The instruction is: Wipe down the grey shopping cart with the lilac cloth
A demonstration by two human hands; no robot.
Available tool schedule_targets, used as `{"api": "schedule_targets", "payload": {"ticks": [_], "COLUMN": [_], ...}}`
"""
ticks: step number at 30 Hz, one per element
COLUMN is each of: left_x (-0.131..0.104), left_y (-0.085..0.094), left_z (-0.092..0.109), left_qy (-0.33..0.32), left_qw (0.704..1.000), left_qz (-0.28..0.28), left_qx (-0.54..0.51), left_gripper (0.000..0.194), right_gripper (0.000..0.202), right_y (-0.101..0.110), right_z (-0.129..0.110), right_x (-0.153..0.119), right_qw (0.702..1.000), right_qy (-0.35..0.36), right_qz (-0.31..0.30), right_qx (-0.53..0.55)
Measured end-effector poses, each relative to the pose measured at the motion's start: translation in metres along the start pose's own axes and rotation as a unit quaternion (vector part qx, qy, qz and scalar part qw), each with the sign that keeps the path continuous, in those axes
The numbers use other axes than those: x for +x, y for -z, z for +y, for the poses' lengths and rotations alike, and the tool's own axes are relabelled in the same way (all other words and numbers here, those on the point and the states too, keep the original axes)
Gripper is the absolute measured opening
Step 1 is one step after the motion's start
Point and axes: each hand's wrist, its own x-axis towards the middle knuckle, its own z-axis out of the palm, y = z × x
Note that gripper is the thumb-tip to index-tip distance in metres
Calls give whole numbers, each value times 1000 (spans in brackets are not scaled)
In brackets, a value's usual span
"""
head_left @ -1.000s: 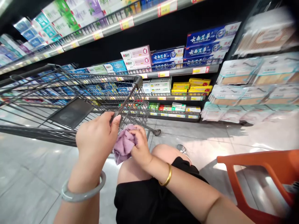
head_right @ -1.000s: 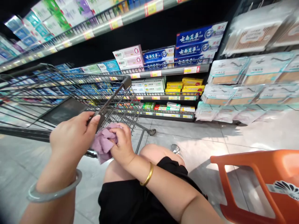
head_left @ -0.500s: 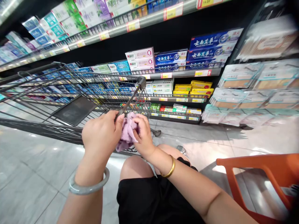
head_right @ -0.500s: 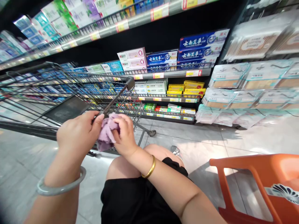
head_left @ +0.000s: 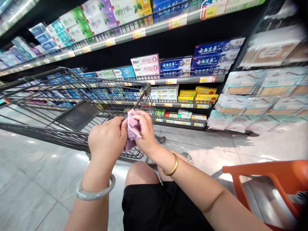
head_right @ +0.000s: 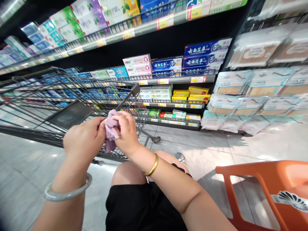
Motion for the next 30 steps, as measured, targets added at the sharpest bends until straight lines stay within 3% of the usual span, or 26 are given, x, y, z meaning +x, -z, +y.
{"api": "schedule_targets", "payload": {"ticks": [7,12,14,20,27,30], "left_x": [-1,-2,-2,-5,-7,-8], "left_y": [-2,-1,-1,-3,0,1], "left_z": [-2,-3,-4,-9,-13,-15], "left_qy": [-6,-12,-12,-9,-14,-24], "left_qw": [1000,1000,1000,1000,1000,1000], "left_qz": [15,13,11,22,8,12], "left_qx": [6,5,5,6,0,6], "left_gripper": [53,52,51,52,53,53], "right_gripper": [31,20,21,26,17,17], "right_y": [2,2,2,5,3,1], "right_z": [34,6,5,45,5,16], "right_x": [-22,2,4,-31,12,4], "right_qw": [996,1000,999,998,1000,1000], "right_qy": [-86,5,19,-59,20,-4], "right_qz": [11,-11,-24,-3,-13,-24], "right_qx": [-17,-13,-17,-35,-6,-7]}}
